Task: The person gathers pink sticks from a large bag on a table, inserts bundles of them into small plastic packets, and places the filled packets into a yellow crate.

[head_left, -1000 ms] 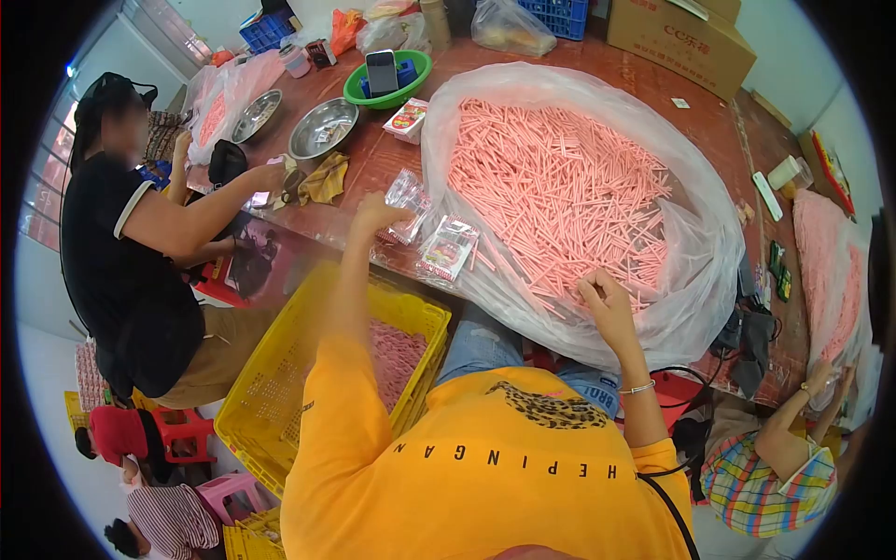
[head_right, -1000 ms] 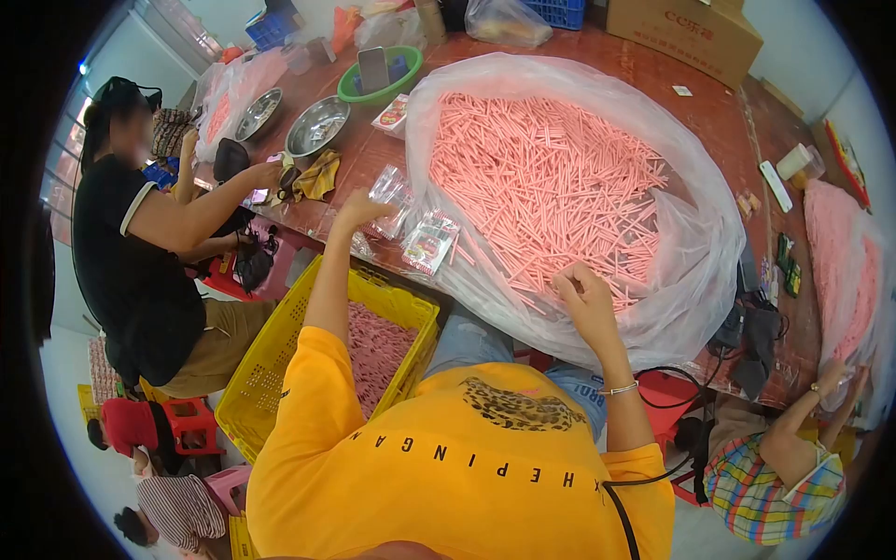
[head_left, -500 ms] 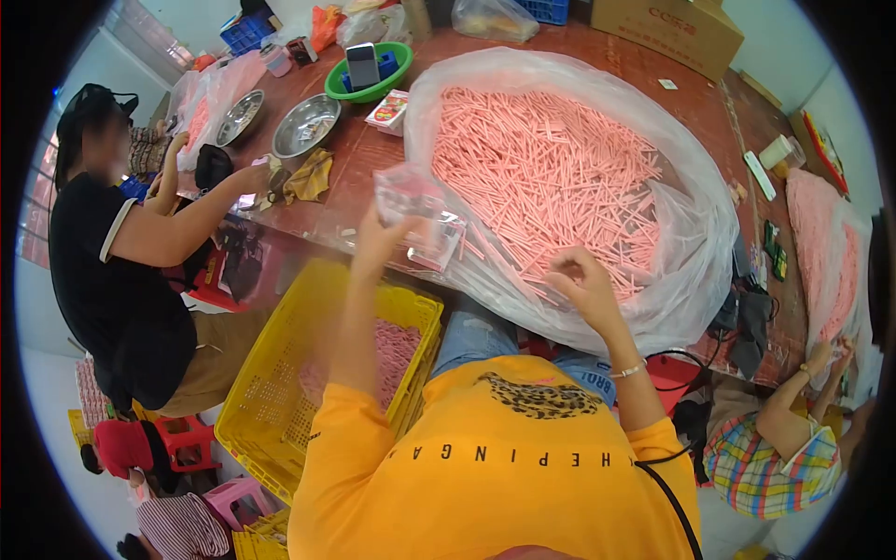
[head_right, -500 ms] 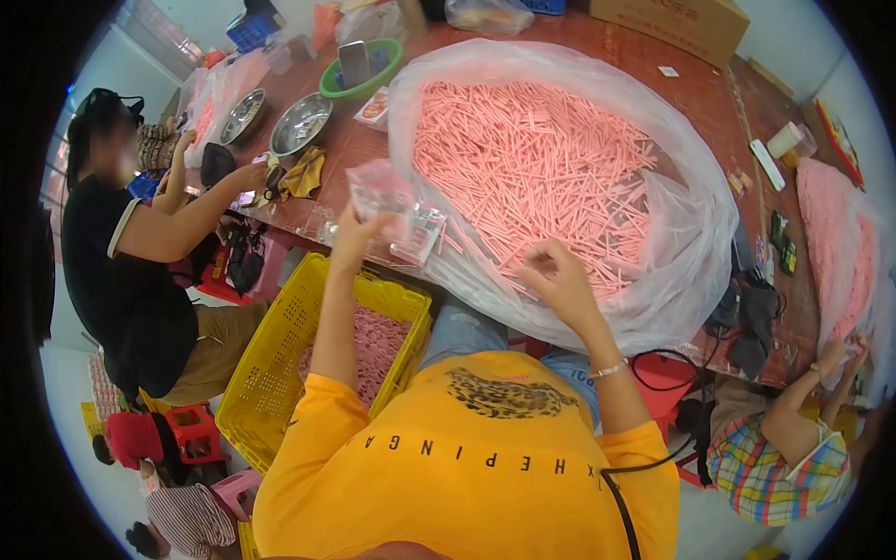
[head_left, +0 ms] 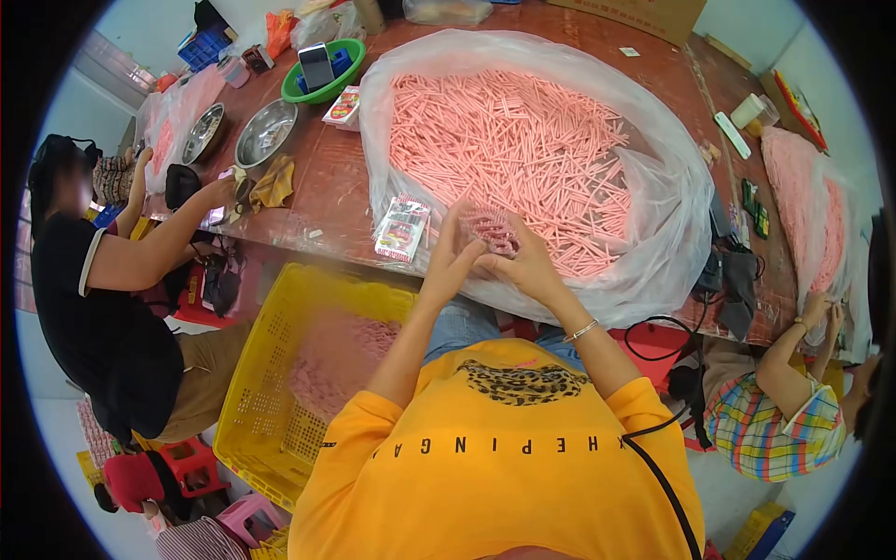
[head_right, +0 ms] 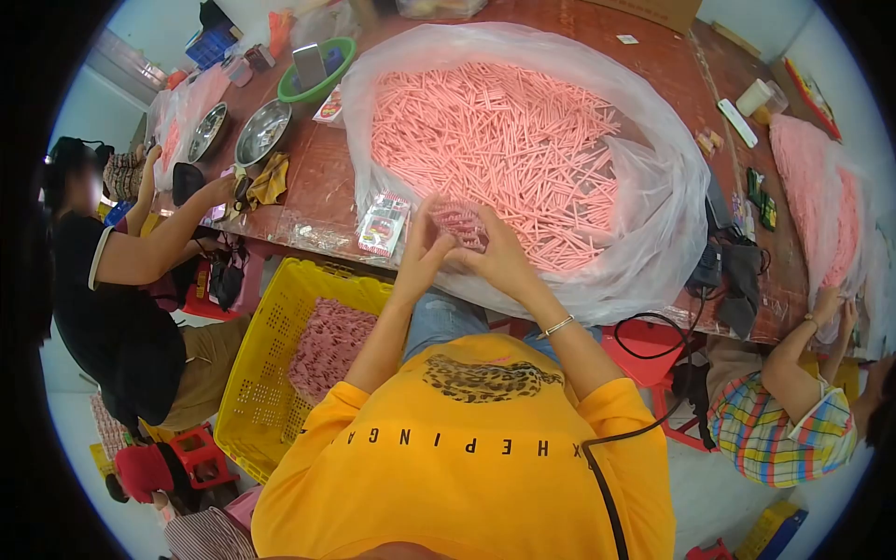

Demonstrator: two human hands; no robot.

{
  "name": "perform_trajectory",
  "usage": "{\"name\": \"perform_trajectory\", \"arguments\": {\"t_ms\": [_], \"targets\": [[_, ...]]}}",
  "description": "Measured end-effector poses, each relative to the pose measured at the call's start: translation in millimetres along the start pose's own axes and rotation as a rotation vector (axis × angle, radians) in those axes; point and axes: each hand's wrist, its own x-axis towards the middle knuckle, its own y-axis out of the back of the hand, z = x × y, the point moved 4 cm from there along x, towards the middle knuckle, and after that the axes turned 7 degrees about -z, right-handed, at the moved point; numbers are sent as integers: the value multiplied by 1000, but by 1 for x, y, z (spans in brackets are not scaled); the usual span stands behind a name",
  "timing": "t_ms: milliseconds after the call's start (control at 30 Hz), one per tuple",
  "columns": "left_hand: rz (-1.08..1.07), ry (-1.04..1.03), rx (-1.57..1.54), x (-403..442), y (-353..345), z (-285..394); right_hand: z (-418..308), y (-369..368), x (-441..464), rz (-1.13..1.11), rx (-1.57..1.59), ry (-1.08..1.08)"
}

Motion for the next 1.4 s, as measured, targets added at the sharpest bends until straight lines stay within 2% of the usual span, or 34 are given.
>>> {"name": "perform_trajectory", "arguments": {"t_ms": [100, 200, 300, 400, 500, 600, 700, 800, 900, 1000, 1100, 1300, 1400], "targets": [[-34, -49, 1, -1, -5, 3, 13, -4, 5, -45, 9, -46], [-77, -122, 29, 1, -6, -8, 20, -7, 6, -40, -92, 54], [-134, -104, -91, -1, -9, -6, 28, -6, 4, -58, -80, 43], [-154, -91, -123, -6, -9, 4, 30, -9, 3, -101, 305, -58], [-123, 5, -128, -5, -9, -1, 48, -11, 6, -72, 136, 4], [-160, -64, 209, -3, -2, -13, 17, -10, 5, 21, -217, 145], [-140, -9, 33, 1, -7, 0, 15, -9, 6, 39, -224, 89], [-107, 17, -114, 0, -5, -5, 26, -6, 8, -40, -155, 63], [-196, 147, -213, -2, -2, -9, 19, -7, 5, -25, 62, -22], [-149, 25, 75, -1, 5, -12, 18, -3, 4, -9, -203, 65], [-181, -52, 132, 0, 4, -1, 17, -5, 3, -55, -21, 44], [-111, 88, -64, -5, 2, -14, 32, -6, 3, 21, -100, 102], [-106, -84, 448, -2, 5, 9, 6, -1, 2, 99, -338, 277]]}}
